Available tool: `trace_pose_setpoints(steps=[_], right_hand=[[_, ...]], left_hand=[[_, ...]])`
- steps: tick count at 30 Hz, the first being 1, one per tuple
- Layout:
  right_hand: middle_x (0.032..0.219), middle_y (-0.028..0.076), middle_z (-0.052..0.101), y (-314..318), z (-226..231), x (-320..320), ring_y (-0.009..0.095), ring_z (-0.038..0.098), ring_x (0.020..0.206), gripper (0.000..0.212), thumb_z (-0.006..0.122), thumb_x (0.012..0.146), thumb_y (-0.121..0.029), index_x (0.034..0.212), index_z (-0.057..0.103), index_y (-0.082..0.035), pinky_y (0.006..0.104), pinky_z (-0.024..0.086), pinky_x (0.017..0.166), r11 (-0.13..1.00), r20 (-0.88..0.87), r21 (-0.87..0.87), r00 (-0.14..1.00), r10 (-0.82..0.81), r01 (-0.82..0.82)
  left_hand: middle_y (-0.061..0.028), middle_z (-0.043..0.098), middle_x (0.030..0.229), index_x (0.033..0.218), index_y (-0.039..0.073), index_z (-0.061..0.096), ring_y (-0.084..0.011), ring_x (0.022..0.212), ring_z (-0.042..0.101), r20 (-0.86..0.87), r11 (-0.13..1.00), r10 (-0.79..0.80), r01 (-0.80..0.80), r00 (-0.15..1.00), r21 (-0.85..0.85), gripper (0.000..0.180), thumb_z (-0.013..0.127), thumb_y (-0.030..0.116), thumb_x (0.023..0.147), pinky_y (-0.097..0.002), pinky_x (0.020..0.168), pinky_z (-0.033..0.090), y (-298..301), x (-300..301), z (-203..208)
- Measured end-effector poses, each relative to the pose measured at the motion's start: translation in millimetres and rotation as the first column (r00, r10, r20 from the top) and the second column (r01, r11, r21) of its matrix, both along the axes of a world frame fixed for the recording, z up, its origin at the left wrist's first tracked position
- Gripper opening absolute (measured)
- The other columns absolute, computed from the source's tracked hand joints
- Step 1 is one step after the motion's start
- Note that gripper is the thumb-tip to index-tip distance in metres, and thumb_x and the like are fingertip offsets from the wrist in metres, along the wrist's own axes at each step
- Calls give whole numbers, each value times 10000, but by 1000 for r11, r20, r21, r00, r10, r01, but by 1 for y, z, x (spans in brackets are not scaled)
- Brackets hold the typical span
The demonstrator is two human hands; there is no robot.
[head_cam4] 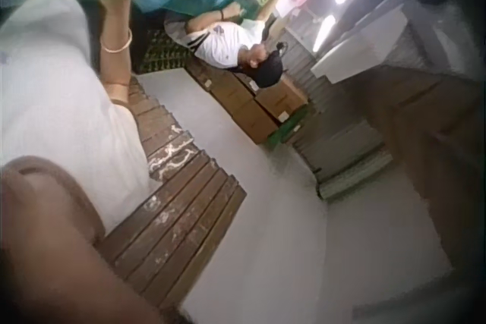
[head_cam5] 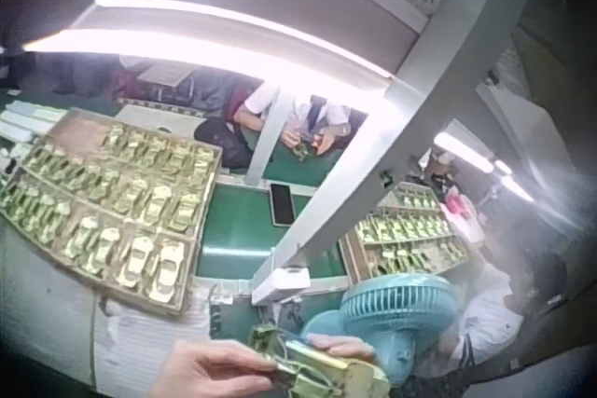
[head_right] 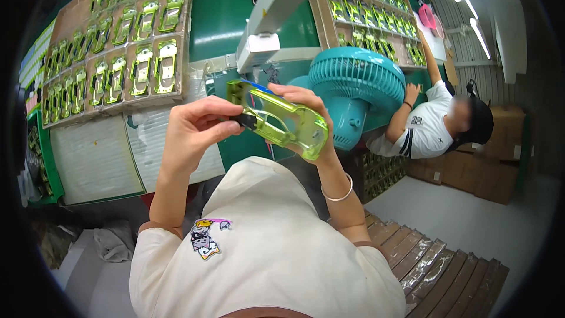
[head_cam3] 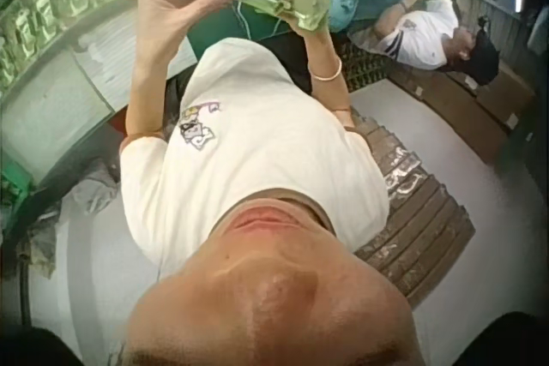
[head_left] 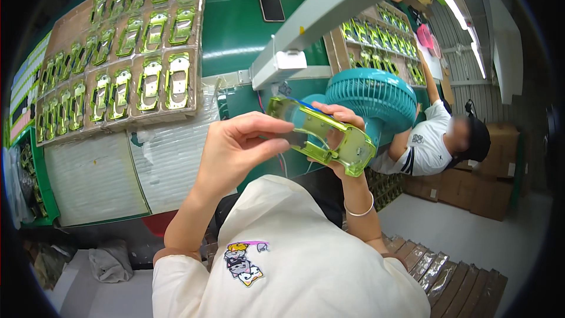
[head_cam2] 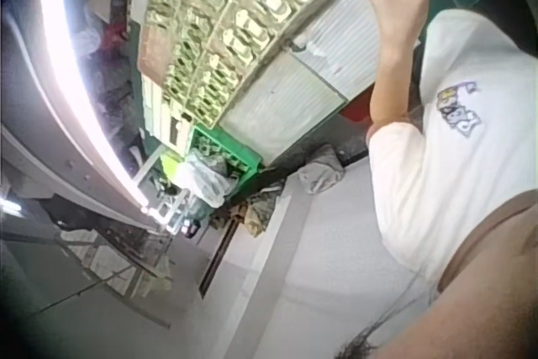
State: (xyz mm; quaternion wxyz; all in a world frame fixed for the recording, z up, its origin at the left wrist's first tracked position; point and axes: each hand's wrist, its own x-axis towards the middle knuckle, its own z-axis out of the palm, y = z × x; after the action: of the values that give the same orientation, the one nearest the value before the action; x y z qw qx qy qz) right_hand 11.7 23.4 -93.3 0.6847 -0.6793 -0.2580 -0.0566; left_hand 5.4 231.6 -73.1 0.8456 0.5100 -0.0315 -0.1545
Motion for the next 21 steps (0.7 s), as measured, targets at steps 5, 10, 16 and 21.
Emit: trace_pose_setpoints(steps=[5, 10, 16, 21], right_hand=[[1064, 188, 569, 3, 16, -6, 319, 558, 1017, 525, 774, 607, -84, 1058, 511, -27, 410, 440, 894, 999, 175, -53, 985, 0, 9], [1046, 187, 583, 1, 17, -18, 310, 569, 1009, 481, 757, 625, -91, 1047, 535, -26, 383, 453, 865, 999, 249, -38, 969, 7, 2], [1101, 122, 537, 8, 15, -42, 219, 534, 1044, 680, 827, 535, -72, 1111, 471, -12, 353, 448, 895, 981, -121, 194, 993, 4, 20], [1009, 78, 574, 17, 25, -61, 143, 563, 926, 735, 861, 501, -148, 1104, 465, -10, 300, 474, 820, 966, -434, 165, 894, -109, 198]], left_hand=[[-70, 630, 775, 854, 7, 657, -111, 688, 602, 333, 976, 29, -99, 942, 196, 180, 664, -60, 687, -215, 614, 501, -14, -19, 13], [-97, 640, 781, 815, -20, 660, -147, 731, 611, 395, 879, -175, -37, 902, 475, 175, 678, -92, 656, -235, 643, 491, -15, -27, 26], [-73, 638, 767, 788, 20, 644, -147, 690, 615, 550, 874, 76, -321, 832, 364, 178, 687, -73, 643, -234, 601, 475, -18, -36, 31], [-44, 617, 688, 694, 34, 630, -131, 652, 571, 598, 758, 111, -457, 794, 466, 139, 716, -46, 619, -225, 545, 444, -30, -33, 32]])
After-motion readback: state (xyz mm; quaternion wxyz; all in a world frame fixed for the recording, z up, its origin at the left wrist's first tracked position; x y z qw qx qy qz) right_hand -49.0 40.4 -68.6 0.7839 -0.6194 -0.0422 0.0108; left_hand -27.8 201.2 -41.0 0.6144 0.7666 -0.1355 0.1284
